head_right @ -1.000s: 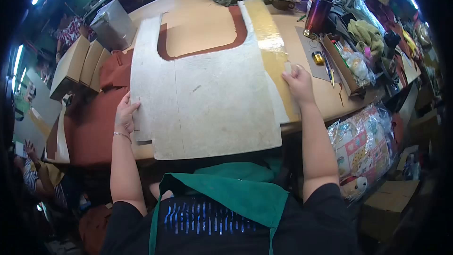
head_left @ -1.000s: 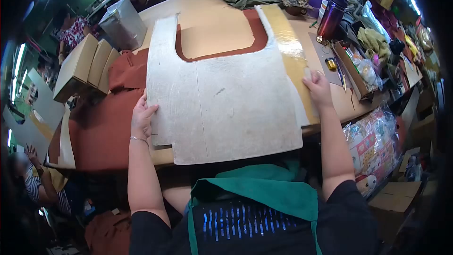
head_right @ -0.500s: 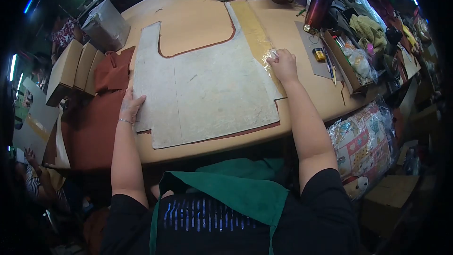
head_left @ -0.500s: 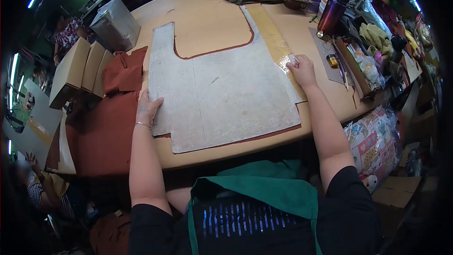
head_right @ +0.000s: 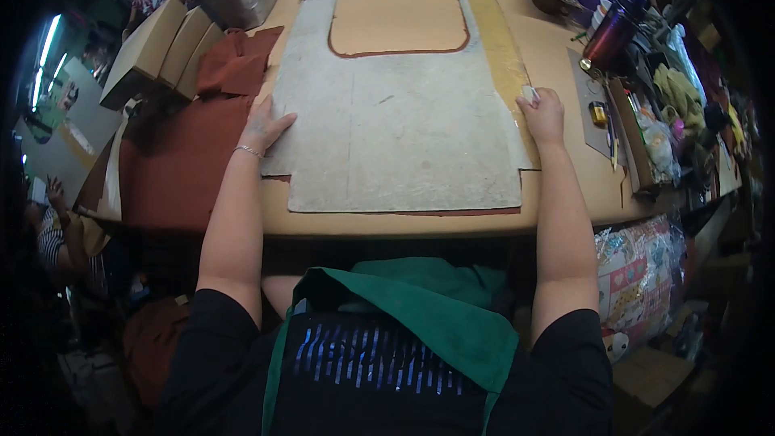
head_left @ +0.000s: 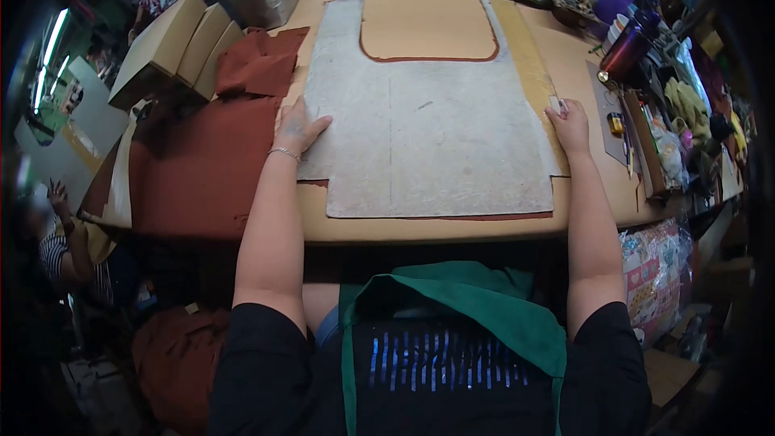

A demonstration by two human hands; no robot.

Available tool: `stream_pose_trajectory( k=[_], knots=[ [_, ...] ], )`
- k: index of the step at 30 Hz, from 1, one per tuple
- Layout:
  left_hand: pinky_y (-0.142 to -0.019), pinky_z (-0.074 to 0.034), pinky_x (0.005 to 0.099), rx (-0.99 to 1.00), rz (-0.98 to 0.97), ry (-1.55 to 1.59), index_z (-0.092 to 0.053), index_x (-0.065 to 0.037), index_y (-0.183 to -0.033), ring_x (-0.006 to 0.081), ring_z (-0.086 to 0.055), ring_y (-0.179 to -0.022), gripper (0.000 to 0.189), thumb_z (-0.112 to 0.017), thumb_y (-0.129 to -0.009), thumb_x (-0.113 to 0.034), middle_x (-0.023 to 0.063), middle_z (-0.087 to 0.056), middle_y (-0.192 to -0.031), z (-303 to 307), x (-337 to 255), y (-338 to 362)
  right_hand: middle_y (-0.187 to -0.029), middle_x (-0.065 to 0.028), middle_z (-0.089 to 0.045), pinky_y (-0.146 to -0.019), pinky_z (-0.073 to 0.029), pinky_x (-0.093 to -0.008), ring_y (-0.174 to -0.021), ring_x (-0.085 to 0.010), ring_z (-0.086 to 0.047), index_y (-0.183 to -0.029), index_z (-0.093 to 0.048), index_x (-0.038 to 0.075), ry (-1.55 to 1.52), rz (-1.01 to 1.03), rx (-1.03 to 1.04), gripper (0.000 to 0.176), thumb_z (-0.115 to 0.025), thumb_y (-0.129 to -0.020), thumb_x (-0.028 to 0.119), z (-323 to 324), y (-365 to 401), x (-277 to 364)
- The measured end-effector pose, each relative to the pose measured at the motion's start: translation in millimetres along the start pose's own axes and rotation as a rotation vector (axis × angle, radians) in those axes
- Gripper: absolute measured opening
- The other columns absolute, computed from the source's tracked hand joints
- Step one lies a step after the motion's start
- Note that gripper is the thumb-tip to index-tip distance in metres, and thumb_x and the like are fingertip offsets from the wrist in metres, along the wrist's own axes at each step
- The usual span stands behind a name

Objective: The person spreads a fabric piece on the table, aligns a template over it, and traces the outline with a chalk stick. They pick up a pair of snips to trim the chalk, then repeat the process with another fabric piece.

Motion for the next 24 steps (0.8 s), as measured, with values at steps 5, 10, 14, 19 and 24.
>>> stream_pose_trajectory(
  k=[5,10,14,19,24],
  knots=[
    [-0.093,-0.033,0.0375,0.053,0.04,-0.071,-0.04,-0.005,-0.12,0.0362,-0.038,-0.111,0.073,-0.067,-0.064,-0.043,0.0242,-0.039,-0.116,1.9,-4.2,2.8,-0.071,-0.0148,-0.051,-0.062,-0.041,-0.0369,-0.066,-0.0302,-0.051,-0.06,-0.044,0.0,0.0,0.027,0.047,0.032,-0.069,-0.065,0.02,-1.4,-4.0,-6.5],
    [-0.093,-0.033,0.0375,0.055,0.04,-0.094,-0.044,-0.005,-0.117,0.0375,-0.038,-0.109,0.072,-0.068,-0.063,-0.045,0.0237,-0.038,-0.115,12.9,-12.4,8.5,-0.071,-0.0152,-0.05,-0.064,-0.041,-0.0367,-0.068,-0.0305,-0.05,-0.061,-0.043,0.0,0.03,0.014,0.096,0.033,-0.068,-0.067,0.022,-0.1,-5.4,-3.4],
    [-0.091,-0.035,0.0361,0.014,0.017,-0.003,-0.046,-0.003,-0.115,0.0359,-0.04,-0.107,0.072,-0.07,-0.061,-0.045,0.0241,-0.039,-0.114,10.5,-9.5,10.3,-0.072,-0.0148,-0.051,-0.066,-0.041,-0.0362,-0.07,-0.0294,-0.051,-0.066,-0.047,-0.001,0.065,0.028,0.122,0.032,-0.066,-0.07,0.024,-2.4,-5.2,-11.0],
    [-0.077,-0.043,0.0292,-0.016,0.044,0.435,-0.053,0.002,-0.101,0.0228,-0.053,-0.084,0.062,-0.074,-0.059,-0.039,0.0134,-0.054,-0.086,6.0,21.3,8.6,-0.07,-0.0046,-0.049,-0.065,-0.042,-0.0286,-0.068,-0.0152,-0.049,-0.086,-0.054,-0.004,-0.356,-0.128,0.157,0.033,-0.066,-0.073,0.023,-8.3,-2.0,-37.7],
    [-0.065,-0.043,0.0284,-0.054,-0.071,0.251,-0.054,0.002,-0.091,0.0184,-0.052,-0.072,0.049,-0.074,-0.061,-0.031,0.0091,-0.054,-0.078,19.1,12.5,42.1,-0.068,-0.0001,-0.046,-0.062,-0.04,-0.0245,-0.066,-0.0102,-0.045,-0.08,-0.053,-0.001,-0.349,-0.121,0.227,0.026,-0.068,-0.069,0.017,15.6,28.1,-34.2]
  ],
)
Point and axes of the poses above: each hand's wrist, its own y-axis away from the middle knuckle, its own z-axis out of the back of the hand, x = y × z, the point moved 3 cm from there along -y, towards the middle knuckle
